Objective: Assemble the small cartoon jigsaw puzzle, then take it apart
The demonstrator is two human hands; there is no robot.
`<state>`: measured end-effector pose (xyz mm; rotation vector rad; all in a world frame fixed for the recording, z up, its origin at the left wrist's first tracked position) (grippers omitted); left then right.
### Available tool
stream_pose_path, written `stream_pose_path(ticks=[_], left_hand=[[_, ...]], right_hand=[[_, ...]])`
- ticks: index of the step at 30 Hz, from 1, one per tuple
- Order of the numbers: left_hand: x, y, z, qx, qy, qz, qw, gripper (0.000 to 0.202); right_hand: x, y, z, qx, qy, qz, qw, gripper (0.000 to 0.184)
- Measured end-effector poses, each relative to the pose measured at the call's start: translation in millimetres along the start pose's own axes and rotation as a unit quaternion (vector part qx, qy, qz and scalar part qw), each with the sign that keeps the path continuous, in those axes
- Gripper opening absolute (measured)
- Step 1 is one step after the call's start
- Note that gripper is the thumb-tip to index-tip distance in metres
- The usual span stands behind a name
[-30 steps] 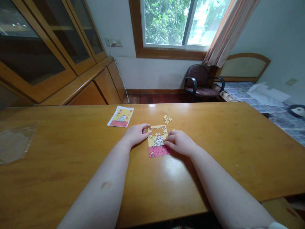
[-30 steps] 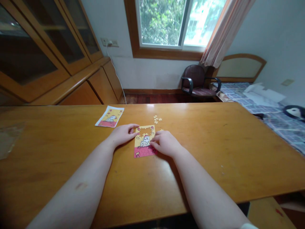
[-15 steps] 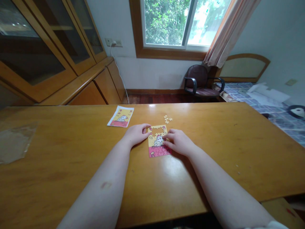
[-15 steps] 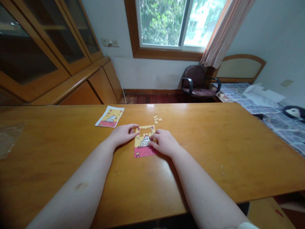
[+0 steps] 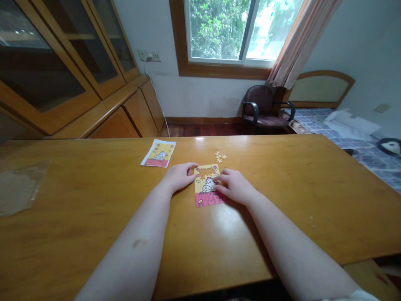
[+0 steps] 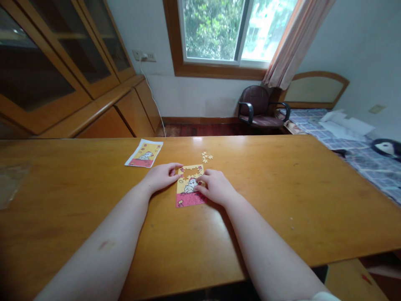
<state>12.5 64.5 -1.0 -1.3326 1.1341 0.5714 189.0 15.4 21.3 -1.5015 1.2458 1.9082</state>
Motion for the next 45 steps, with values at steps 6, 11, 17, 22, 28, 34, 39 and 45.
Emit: stream_pose_path(ticks=[6,11,17,22,28,34,39,45], left_hand=[[-0.5,-0.2,-0.7,-0.002,-0.002,0.001,1.0,0.043],[-1.0,-1.2,-0.8,-0.006,-0.002,0.004,1.0,0.043],[-0.1,-0.6,-0.3,-0.001,0.001,0.004,1.0,0.044],[-0.6,-1.3,-0.3,-0.001,-0.001,0.005,1.0,0.044],[-0.4,-1.7,-0.3,-0.005,0.0,0.002,1.0,0.045],[-0.3,-0.9,0.0,0.001,-0.002,0.003,1.0,0.044],[-0.2,-0.4,0.0,0.001,-0.001,0.002,1.0,0.043],[-0.5,-0.8,-0.2,0.004,-0.005,0.002,1.0,0.042]], right_hand=[[0.3,-4.0,-0.1,0.014,-0.009,-0.009,1.0,0.033],[2.2,-4.9,-0.1,0.018,-0.003,-0.016,1.0,0.035],[2.6,-4.5,0.1,0.02,0.003,-0.017,1.0,0.036],[3.2,-5.5,0.8,0.031,-0.001,-0.024,0.999,0.041],[7.1,-5.1,1.5,0.03,0.004,-0.03,0.999,0.042],[7.4,-6.0,1.4,0.031,0.004,-0.027,0.999,0.041],[2.8,-8.8,1.0,0.045,-0.011,-0.024,0.999,0.04],[4.6,-7.7,0.8,0.046,-0.005,-0.025,0.999,0.037]])
Point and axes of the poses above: each hand's wrist, its own z-axis towards the middle knuckle, its own x-axis out of the palm, y = z × x, the point moved 8 cm from there along z, towards the middle knuckle, and after that the axes turned 5 degrees about y, right-handed, at the moved point
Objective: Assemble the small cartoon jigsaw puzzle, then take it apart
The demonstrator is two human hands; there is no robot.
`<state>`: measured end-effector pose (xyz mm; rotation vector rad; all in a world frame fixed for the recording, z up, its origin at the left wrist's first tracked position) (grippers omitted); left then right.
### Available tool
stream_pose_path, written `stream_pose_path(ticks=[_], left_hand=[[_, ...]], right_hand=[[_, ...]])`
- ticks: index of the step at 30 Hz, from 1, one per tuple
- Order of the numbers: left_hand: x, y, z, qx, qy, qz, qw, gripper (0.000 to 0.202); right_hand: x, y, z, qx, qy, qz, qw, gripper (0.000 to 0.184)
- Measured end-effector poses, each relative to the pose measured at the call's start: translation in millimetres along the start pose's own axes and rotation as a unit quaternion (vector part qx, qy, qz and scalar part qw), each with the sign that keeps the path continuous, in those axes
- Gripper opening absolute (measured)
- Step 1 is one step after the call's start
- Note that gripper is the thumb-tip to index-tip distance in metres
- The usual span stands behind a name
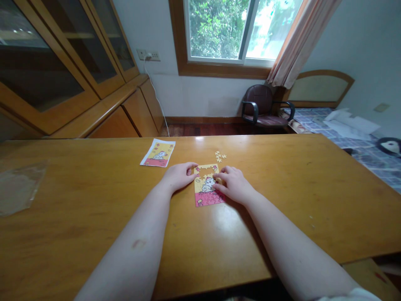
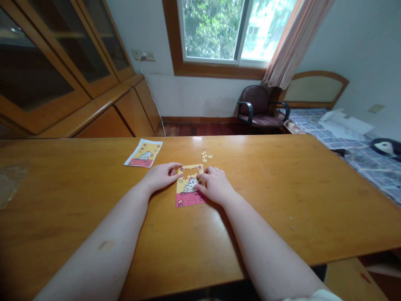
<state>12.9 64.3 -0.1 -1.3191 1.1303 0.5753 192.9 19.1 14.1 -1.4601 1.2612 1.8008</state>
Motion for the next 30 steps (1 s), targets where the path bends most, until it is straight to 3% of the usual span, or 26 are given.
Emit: stream_pose_path(ticks=[30], left_hand=[[1.7,2.2,1.5,0.006,-0.001,-0.003,1.0,0.042]], right_hand=[[-2.3,5.4,-2.3,0.01,-0.003,-0.033,0.999,0.04]])
Point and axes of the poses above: each hand's wrist, its own z-axis towards the middle knuckle, its own x-axis out of the palm, y = z × x, the point moved 8 cm from there along z, towards the middle knuckle, and after that the axes turned 5 degrees about y, right-handed, at the moved point
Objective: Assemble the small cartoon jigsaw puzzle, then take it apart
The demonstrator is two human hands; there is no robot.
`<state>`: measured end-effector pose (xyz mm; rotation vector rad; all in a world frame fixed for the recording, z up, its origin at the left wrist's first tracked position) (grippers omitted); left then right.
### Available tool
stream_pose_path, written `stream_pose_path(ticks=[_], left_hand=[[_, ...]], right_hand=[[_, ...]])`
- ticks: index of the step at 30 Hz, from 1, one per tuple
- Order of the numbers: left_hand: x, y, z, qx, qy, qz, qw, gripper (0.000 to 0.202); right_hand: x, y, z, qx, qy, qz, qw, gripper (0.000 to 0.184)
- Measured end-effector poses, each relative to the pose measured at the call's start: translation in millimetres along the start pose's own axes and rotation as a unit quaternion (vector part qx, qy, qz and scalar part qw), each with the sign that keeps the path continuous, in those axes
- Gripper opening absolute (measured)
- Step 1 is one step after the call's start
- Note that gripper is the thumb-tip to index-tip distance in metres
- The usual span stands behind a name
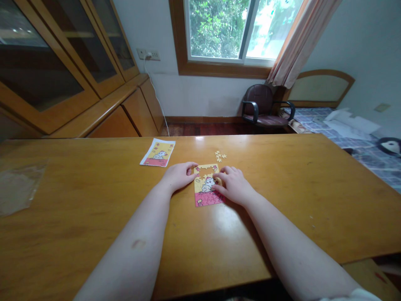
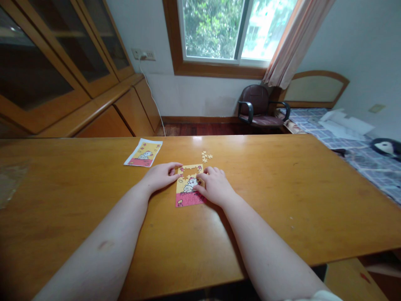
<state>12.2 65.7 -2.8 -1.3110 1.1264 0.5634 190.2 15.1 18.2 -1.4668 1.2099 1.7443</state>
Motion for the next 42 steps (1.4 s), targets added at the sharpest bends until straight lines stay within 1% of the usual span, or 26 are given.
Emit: stream_pose_path(ticks=[13,19,23,26,29,32,40,42], left_hand=[[-0.9,-2,-1,-0.007,0.004,0.004,1.0,0.043],[-1.0,-2,0,-0.006,0.003,0.008,1.0,0.043],[-1.2,-2,-1,-0.009,0.005,0.009,1.0,0.044],[-1.6,-3,-1,-0.009,0.006,0.01,1.0,0.044],[-2.2,-4,-2,-0.009,0.006,0.011,1.0,0.045],[-2.5,-4,-2,-0.01,0.004,0.013,1.0,0.046],[-1.1,-3,-1,-0.007,0.009,0.011,1.0,0.046],[-1.2,-3,-1,-0.007,0.007,0.011,1.0,0.046]], right_hand=[[1,3,-1,0.014,0.01,-0.04,0.999,0.047],[2,7,-2,-0.005,0.013,-0.029,0.999,0.052],[6,7,-3,-0.009,0.023,-0.028,0.999,0.053],[8,8,-3,-0.013,0.03,-0.024,0.999,0.057],[13,9,-2,-0.02,0.049,-0.024,0.998,0.062],[16,7,-2,-0.02,0.06,-0.023,0.998,0.063],[17,9,-2,-0.024,0.058,-0.02,0.998,0.065],[15,7,-1,-0.021,0.046,-0.024,0.998,0.063]])
Point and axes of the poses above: each hand's wrist, its own z-axis towards the middle knuckle, its own x-axis out of the palm, y = z × x, the point moved 8 cm from there along z, towards the middle knuckle, and after that the axes turned 5 degrees about y, right-handed, at the moved point
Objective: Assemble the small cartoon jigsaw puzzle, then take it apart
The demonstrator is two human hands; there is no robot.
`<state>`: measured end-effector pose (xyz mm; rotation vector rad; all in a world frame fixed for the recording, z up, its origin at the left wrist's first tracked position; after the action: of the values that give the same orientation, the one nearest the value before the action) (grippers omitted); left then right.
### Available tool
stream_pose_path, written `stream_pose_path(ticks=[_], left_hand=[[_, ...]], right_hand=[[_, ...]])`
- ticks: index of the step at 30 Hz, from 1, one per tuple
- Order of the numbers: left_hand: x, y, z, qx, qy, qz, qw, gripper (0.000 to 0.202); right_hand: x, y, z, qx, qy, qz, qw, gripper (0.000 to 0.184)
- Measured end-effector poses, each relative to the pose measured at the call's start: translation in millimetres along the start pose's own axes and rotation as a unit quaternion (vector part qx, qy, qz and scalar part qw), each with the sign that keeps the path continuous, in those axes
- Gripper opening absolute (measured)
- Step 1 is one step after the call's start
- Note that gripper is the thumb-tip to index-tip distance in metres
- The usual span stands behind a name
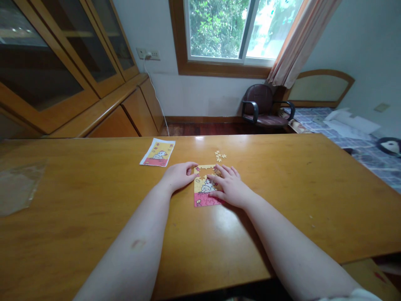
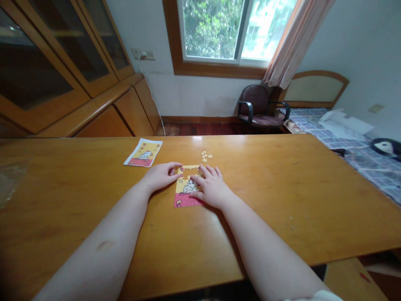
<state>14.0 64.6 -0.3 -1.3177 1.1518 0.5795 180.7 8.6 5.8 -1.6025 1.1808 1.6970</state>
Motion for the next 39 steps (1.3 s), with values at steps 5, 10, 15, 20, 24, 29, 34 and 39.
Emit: stream_pose_path(ticks=[5,10,15,20,24,29,34,39], left_hand=[[-0.4,1,-1,-0.004,-0.001,-0.009,1.0,0.044],[-0.6,1,-1,-0.003,0.001,-0.008,1.0,0.045],[-0.9,1,-1,-0.008,0.004,-0.007,1.0,0.045],[-1.5,0,-1,-0.007,0.008,-0.014,1.0,0.045],[-1.3,0,-1,-0.003,0.005,-0.014,1.0,0.045],[-0.5,1,0,-0.008,0.005,-0.011,1.0,0.046],[-0.5,2,0,-0.008,0.001,-0.015,1.0,0.044],[-0.6,2,0,-0.004,0.0,-0.013,1.0,0.043]], right_hand=[[-19,-29,-3,0.081,-0.063,-0.033,0.994,0.044],[-28,-60,-8,0.172,-0.048,-0.04,0.983,0.03],[-24,-48,-4,0.139,-0.049,-0.023,0.989,0.024],[-22,-50,-2,0.134,-0.063,-0.017,0.989,0.025],[-30,-68,-8,0.188,-0.08,-0.03,0.978,0.03],[-29,-80,-11,0.211,-0.041,-0.021,0.976,0.03],[-26,-76,-8,0.165,-0.009,-0.003,0.986,0.02],[-25,-75,-8,0.161,-0.01,-0.007,0.987,0.019]])
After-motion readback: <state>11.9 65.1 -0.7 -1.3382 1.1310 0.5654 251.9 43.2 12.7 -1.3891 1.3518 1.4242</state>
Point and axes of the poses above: each hand's wrist, its own z-axis towards the middle knuckle, its own x-axis out of the palm, y = z × x, the point moved 8 cm from there along z, towards the middle knuckle, and after that the axes turned 5 degrees about y, right-handed, at the moved point
